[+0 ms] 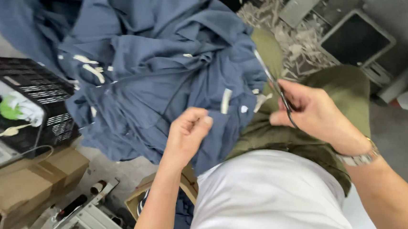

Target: Trimming loose threads from blue fabric garments using scissors

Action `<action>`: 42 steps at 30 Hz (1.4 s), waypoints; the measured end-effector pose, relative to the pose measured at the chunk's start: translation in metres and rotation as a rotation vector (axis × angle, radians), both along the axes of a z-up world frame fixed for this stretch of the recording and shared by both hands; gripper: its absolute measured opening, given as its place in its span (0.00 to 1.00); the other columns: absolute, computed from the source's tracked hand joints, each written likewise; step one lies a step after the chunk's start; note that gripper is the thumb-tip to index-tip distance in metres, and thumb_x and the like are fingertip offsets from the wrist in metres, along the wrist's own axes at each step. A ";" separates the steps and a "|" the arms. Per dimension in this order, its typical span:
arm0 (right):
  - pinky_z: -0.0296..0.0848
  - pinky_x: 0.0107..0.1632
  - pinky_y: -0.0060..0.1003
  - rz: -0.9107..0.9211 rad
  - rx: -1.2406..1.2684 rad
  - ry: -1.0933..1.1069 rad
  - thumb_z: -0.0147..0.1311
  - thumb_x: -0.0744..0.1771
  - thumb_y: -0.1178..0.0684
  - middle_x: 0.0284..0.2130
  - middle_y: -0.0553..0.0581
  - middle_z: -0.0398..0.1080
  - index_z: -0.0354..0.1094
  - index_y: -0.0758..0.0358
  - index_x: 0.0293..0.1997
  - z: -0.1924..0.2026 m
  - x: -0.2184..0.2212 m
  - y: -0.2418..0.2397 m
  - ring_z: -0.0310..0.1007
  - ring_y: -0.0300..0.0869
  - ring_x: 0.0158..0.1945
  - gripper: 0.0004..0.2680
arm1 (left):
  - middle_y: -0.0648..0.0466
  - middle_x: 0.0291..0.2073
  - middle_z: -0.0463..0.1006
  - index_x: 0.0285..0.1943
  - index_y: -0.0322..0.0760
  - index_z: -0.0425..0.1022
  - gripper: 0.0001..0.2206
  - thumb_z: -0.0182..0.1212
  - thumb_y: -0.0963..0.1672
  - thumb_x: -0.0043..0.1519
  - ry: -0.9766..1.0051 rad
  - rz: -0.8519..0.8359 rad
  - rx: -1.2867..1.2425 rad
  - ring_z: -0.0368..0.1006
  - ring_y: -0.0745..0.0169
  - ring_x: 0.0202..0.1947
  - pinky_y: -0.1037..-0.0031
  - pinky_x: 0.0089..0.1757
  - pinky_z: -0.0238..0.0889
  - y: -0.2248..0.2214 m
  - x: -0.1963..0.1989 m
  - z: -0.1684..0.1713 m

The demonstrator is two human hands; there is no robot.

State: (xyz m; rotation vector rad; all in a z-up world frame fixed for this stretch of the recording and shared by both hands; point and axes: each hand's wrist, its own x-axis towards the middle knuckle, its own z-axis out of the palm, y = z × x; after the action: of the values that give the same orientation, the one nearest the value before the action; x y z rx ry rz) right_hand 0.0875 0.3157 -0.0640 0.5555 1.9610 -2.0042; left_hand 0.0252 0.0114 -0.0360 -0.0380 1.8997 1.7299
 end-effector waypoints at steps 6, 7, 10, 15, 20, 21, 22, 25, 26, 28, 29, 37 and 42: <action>0.57 0.29 0.28 0.510 0.115 0.010 0.78 0.53 0.63 0.23 0.45 0.50 0.61 0.54 0.73 0.050 -0.003 0.003 0.47 0.35 0.26 0.40 | 0.67 0.28 0.60 0.48 0.43 0.68 0.06 0.51 0.47 0.71 -0.010 0.290 -0.018 0.53 0.80 0.28 0.83 0.33 0.53 -0.006 -0.010 0.017; 0.57 0.29 0.28 0.515 0.115 0.011 0.78 0.53 0.63 0.23 0.45 0.50 0.61 0.54 0.73 0.055 -0.006 0.000 0.47 0.35 0.26 0.40 | 0.67 0.28 0.60 0.48 0.43 0.68 0.06 0.51 0.47 0.71 -0.009 0.295 -0.018 0.53 0.80 0.28 0.83 0.33 0.53 -0.005 -0.011 0.018; 0.60 0.25 0.30 0.671 0.062 0.034 0.79 0.52 0.63 0.56 0.37 0.69 0.62 0.54 0.71 0.066 -0.012 -0.008 0.48 0.37 0.26 0.40 | 0.60 0.37 0.74 0.54 0.37 0.71 0.11 0.59 0.46 0.67 -0.091 0.339 0.170 0.66 0.78 0.35 0.82 0.39 0.64 -0.001 -0.012 0.026; 0.71 0.49 0.29 0.747 0.065 0.152 0.80 0.52 0.49 0.65 0.51 0.69 0.57 0.59 0.72 0.073 -0.024 -0.020 0.72 0.33 0.49 0.41 | 0.67 0.29 0.68 0.34 0.41 0.73 0.08 0.67 0.46 0.62 0.006 0.122 0.092 0.60 0.77 0.33 0.82 0.38 0.57 -0.004 -0.013 0.036; 0.64 0.28 0.32 0.775 0.149 0.110 0.80 0.52 0.48 0.46 0.47 0.68 0.57 0.51 0.73 0.071 -0.032 -0.024 0.56 0.38 0.29 0.42 | 0.65 0.27 0.69 0.38 0.39 0.74 0.07 0.65 0.45 0.64 -0.073 0.137 0.190 0.60 0.78 0.28 0.84 0.32 0.57 -0.005 -0.015 0.038; 0.55 0.25 0.33 0.780 0.141 0.069 0.81 0.53 0.50 0.31 0.46 0.65 0.58 0.48 0.74 0.072 -0.034 -0.025 0.47 0.39 0.25 0.42 | 0.64 0.28 0.70 0.39 0.39 0.73 0.07 0.64 0.45 0.65 -0.058 0.129 0.218 0.61 0.77 0.29 0.83 0.33 0.57 -0.006 -0.015 0.038; 0.55 0.25 0.33 0.782 0.141 0.068 0.81 0.53 0.50 0.31 0.46 0.65 0.58 0.48 0.74 0.072 -0.035 -0.026 0.47 0.39 0.25 0.42 | 0.64 0.28 0.70 0.39 0.39 0.73 0.07 0.64 0.45 0.65 -0.059 0.130 0.217 0.61 0.77 0.29 0.83 0.33 0.57 -0.007 -0.014 0.035; 0.53 0.24 0.33 0.787 0.108 0.110 0.81 0.53 0.51 0.26 0.48 0.56 0.58 0.49 0.75 0.071 -0.039 -0.027 0.48 0.39 0.25 0.42 | 0.64 0.31 0.71 0.47 0.37 0.73 0.07 0.63 0.44 0.66 -0.041 0.131 0.232 0.60 0.80 0.29 0.85 0.33 0.54 -0.006 -0.014 0.033; 0.53 0.25 0.33 0.779 0.103 0.129 0.80 0.53 0.51 0.25 0.49 0.52 0.59 0.50 0.74 0.069 -0.039 -0.026 0.47 0.39 0.25 0.41 | 0.59 0.35 0.74 0.52 0.38 0.70 0.09 0.62 0.44 0.67 -0.080 0.133 0.303 0.64 0.77 0.31 0.84 0.37 0.59 -0.004 -0.015 0.039; 0.53 0.26 0.32 0.769 0.097 0.147 0.79 0.54 0.50 0.23 0.49 0.48 0.60 0.52 0.74 0.069 -0.040 -0.025 0.47 0.39 0.25 0.40 | 0.55 0.38 0.76 0.58 0.39 0.66 0.12 0.60 0.43 0.68 -0.122 0.134 0.373 0.69 0.75 0.34 0.82 0.40 0.65 -0.002 -0.017 0.046; 0.50 0.27 0.33 0.762 0.068 0.093 0.80 0.54 0.52 0.24 0.49 0.46 0.62 0.50 0.73 0.071 -0.042 -0.025 0.44 0.39 0.26 0.39 | 0.55 0.36 0.72 0.59 0.42 0.65 0.13 0.59 0.45 0.69 -0.064 0.097 0.301 0.65 0.75 0.32 0.81 0.39 0.60 -0.002 -0.018 0.048; 0.45 0.27 0.32 0.716 0.022 0.022 0.82 0.52 0.56 0.24 0.47 0.43 0.65 0.48 0.72 0.055 -0.031 -0.019 0.39 0.39 0.27 0.39 | 0.55 0.51 0.81 0.56 0.38 0.79 0.15 0.69 0.41 0.60 0.153 -0.053 -0.011 0.74 0.66 0.53 0.76 0.57 0.65 -0.005 -0.024 0.044; 0.48 0.26 0.33 0.684 0.057 0.174 0.80 0.54 0.55 0.26 0.47 0.47 0.62 0.53 0.72 0.059 -0.030 -0.022 0.42 0.38 0.27 0.38 | 0.61 0.33 0.74 0.47 0.37 0.84 0.08 0.70 0.40 0.60 0.159 -0.070 -0.046 0.66 0.73 0.36 0.82 0.42 0.59 -0.003 -0.024 0.041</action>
State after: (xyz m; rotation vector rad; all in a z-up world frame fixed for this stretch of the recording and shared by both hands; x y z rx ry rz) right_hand 0.0575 0.2936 -0.0050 -0.2713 1.9441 -1.5946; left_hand 0.0008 0.0085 0.0050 0.1515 2.0297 1.6862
